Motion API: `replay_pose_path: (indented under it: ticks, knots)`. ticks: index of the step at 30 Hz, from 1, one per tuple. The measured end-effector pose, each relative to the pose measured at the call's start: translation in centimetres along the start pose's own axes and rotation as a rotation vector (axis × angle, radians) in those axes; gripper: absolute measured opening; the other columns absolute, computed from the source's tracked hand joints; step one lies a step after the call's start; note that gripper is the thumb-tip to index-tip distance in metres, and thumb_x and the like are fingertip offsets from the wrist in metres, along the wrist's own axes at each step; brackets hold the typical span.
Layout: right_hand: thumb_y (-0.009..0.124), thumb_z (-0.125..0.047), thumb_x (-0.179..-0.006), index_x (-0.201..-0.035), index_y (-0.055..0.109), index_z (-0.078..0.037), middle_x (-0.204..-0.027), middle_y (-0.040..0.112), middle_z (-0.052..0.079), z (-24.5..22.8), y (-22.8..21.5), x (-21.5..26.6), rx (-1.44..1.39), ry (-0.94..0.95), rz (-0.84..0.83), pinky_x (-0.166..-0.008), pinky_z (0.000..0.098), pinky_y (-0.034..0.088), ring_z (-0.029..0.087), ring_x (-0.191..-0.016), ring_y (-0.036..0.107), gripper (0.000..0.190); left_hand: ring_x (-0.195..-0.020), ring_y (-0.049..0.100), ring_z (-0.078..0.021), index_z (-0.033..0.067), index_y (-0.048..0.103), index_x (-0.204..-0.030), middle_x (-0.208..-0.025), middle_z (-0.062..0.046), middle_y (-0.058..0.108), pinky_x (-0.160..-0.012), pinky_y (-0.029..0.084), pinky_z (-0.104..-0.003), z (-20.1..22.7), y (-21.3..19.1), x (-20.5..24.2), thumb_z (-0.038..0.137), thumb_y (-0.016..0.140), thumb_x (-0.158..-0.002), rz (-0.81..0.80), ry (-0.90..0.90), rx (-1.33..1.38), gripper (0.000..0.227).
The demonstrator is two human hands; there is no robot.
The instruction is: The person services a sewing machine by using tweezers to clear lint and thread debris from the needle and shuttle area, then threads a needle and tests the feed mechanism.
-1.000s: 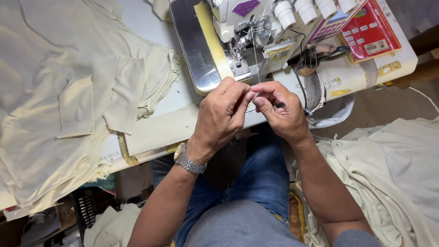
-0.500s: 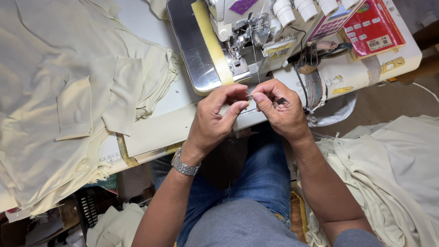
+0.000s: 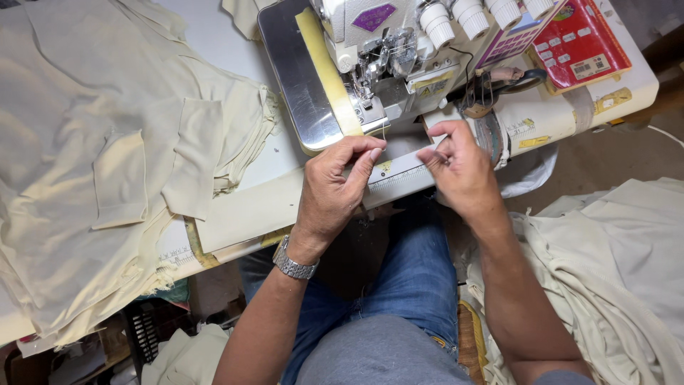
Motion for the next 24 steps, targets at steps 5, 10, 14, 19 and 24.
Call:
replay_pose_path:
  ticks: [5, 10, 14, 19, 24]
  knots:
    - [0.043, -0.032, -0.110, -0.148, 0.045, 0.003, -0.097, 0.066, 0.024, -3.2, -1.1, 1.3, -0.062, -0.011, -0.127, -0.073, 0.0463, 0.051, 0.030, -0.079, 0.060, 0.052, -0.087, 0.072, -0.0203, 0.0055, 0.075, -0.100, -0.094, -0.014, 0.077, -0.079, 0.059, -0.037, 1.6, 0.7, 0.3, 0.007, 0.066, -0.099, -0.089, 0.017, 0.020, 0.009]
    - [0.056, -0.015, -0.107, -0.129, 0.069, 0.005, -0.092, 0.071, 0.018, -7.3, -3.4, 2.8, -0.045, -0.234, 0.056, -0.070, 0.0379, 0.058, 0.028, -0.079, 0.072, 0.033, -0.089, 0.077, -0.0299, 0.0058, 0.074, -0.100, -0.096, -0.013, 0.077, -0.080, 0.061, -0.038, 4.3, 1.7, 1.1, 0.003, 0.067, -0.097, -0.202, 0.115, -0.022, 0.007]
    - [0.072, -0.013, -0.098, -0.121, 0.076, 0.003, -0.094, 0.071, 0.015, -7.3, -4.0, 3.9, 0.001, -0.352, 0.161, -0.070, 0.0351, 0.060, 0.026, -0.079, 0.071, 0.028, -0.094, 0.077, -0.0296, 0.0063, 0.073, -0.102, -0.098, -0.013, 0.077, -0.084, 0.061, -0.040, 5.2, 1.8, 1.5, 0.003, 0.067, -0.098, -0.230, 0.116, 0.002, 0.007]
    - [0.079, -0.009, -0.093, -0.117, 0.079, -0.001, -0.100, 0.073, 0.015, -8.5, -3.9, 4.0, 0.036, -0.438, 0.185, -0.071, 0.0358, 0.062, 0.026, -0.083, 0.072, 0.026, -0.093, 0.077, -0.0282, 0.0051, 0.073, -0.101, -0.098, -0.015, 0.077, -0.082, 0.060, -0.039, 3.2, 1.5, 1.3, 0.007, 0.067, -0.098, -0.169, 0.038, 0.043, 0.006]
    - [0.078, -0.006, -0.095, -0.108, 0.081, 0.000, -0.097, 0.072, 0.018, -10.0, -3.9, 4.0, 0.127, -0.594, 0.188, -0.068, 0.0426, 0.058, 0.032, -0.077, 0.070, 0.015, -0.090, 0.068, -0.0082, 0.0061, 0.075, -0.104, -0.093, -0.008, 0.077, -0.083, 0.059, -0.028, 0.4, 0.9, 1.2, 0.010, 0.066, -0.101, -0.052, -0.109, 0.264, 0.010]
Point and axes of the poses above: each hand's wrist, its own x-axis away from the middle knuckle, its own y-axis out of the palm, z = x × y, the point moved 7 cm from there along -x, towards the middle knuckle
